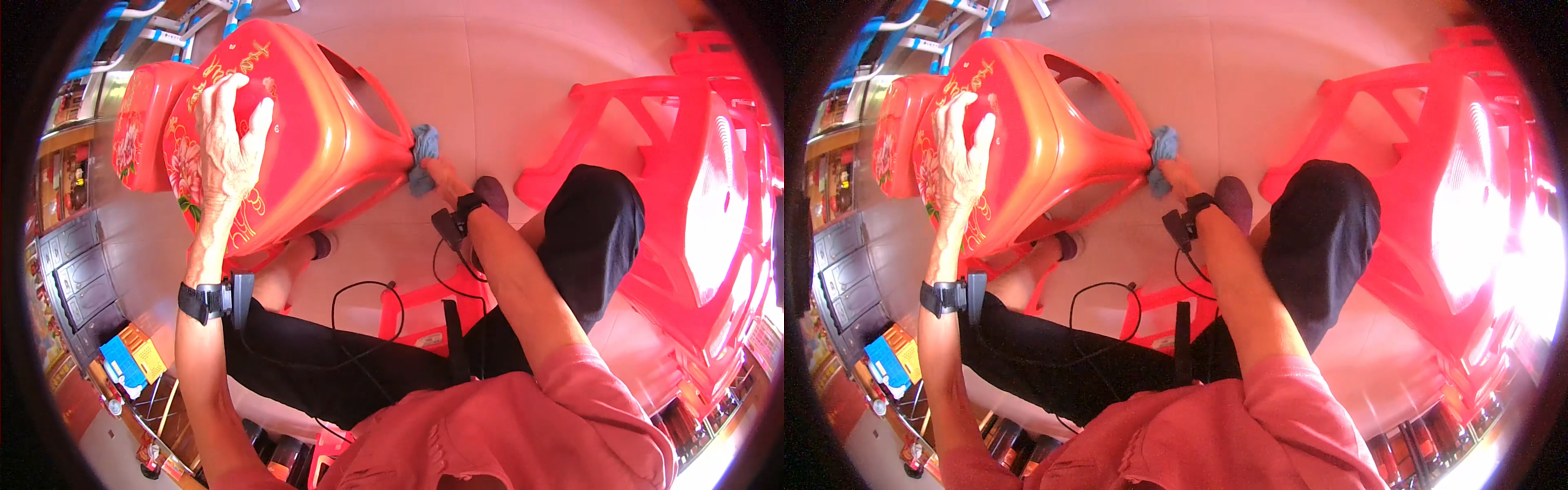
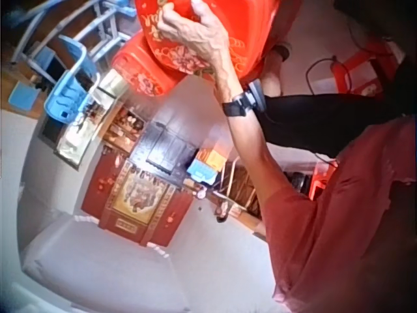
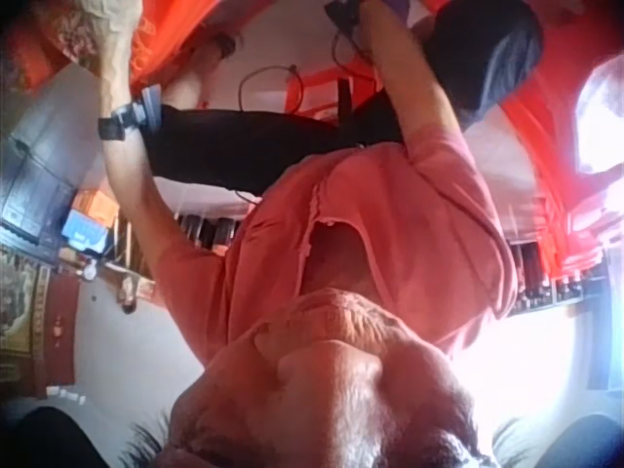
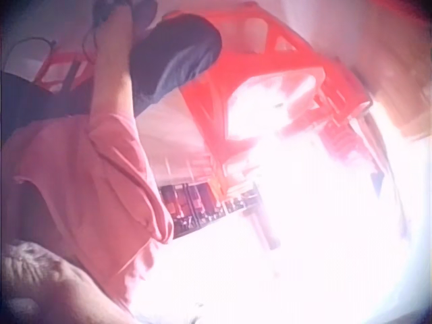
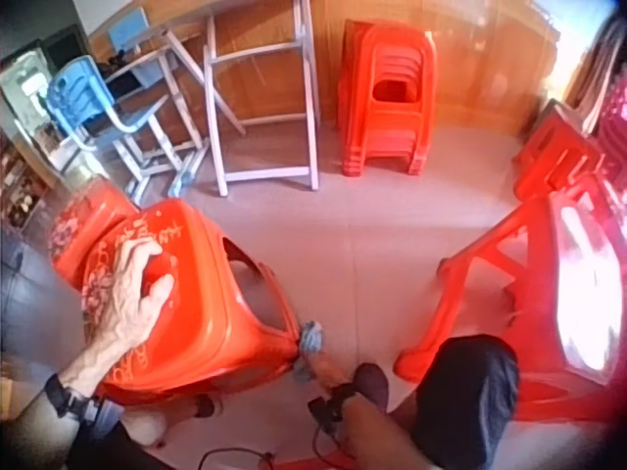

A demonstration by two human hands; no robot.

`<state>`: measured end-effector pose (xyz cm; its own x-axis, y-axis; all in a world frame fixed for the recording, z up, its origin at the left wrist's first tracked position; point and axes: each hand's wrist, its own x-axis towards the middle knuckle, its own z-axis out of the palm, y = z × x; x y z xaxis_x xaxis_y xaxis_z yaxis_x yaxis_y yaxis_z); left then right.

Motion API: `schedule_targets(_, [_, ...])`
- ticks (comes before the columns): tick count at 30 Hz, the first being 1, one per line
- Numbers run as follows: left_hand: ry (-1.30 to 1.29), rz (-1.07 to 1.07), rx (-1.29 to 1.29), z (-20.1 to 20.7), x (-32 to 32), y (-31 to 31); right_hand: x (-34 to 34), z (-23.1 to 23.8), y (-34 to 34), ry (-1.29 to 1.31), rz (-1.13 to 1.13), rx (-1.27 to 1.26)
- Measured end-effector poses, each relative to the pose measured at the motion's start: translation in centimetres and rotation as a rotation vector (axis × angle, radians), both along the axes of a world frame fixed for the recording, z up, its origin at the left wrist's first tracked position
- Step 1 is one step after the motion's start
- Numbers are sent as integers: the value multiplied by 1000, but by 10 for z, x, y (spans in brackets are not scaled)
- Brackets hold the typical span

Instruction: Wiping and cleaning red plastic stools with a cloth.

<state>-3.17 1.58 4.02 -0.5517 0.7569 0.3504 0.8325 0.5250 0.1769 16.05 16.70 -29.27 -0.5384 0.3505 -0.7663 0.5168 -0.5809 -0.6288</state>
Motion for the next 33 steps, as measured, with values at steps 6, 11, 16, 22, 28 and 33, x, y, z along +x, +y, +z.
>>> schedule_targets(6, [43,-11,39,-3,-10,-9,-13,78,-10,376,-149,-155])
schedule_targets(11, [56,-60,98,-8,-7,-1,-21,153,-23,386,-213,225])
schedule_targets(16, [99,-63,110,-5,-8,-8,-24,241,-84,858,-445,629])
schedule_targets(22, [107,-69,92,-12,-15,-14,-16,167,-81,530,-292,974])
schedule_targets(28, [65,-48,88,-6,-8,1,9,41,-63,294,-228,855])
schedule_targets(33, [39,139,43,1,-4,-12,-23,84,-28,49,-181,521])
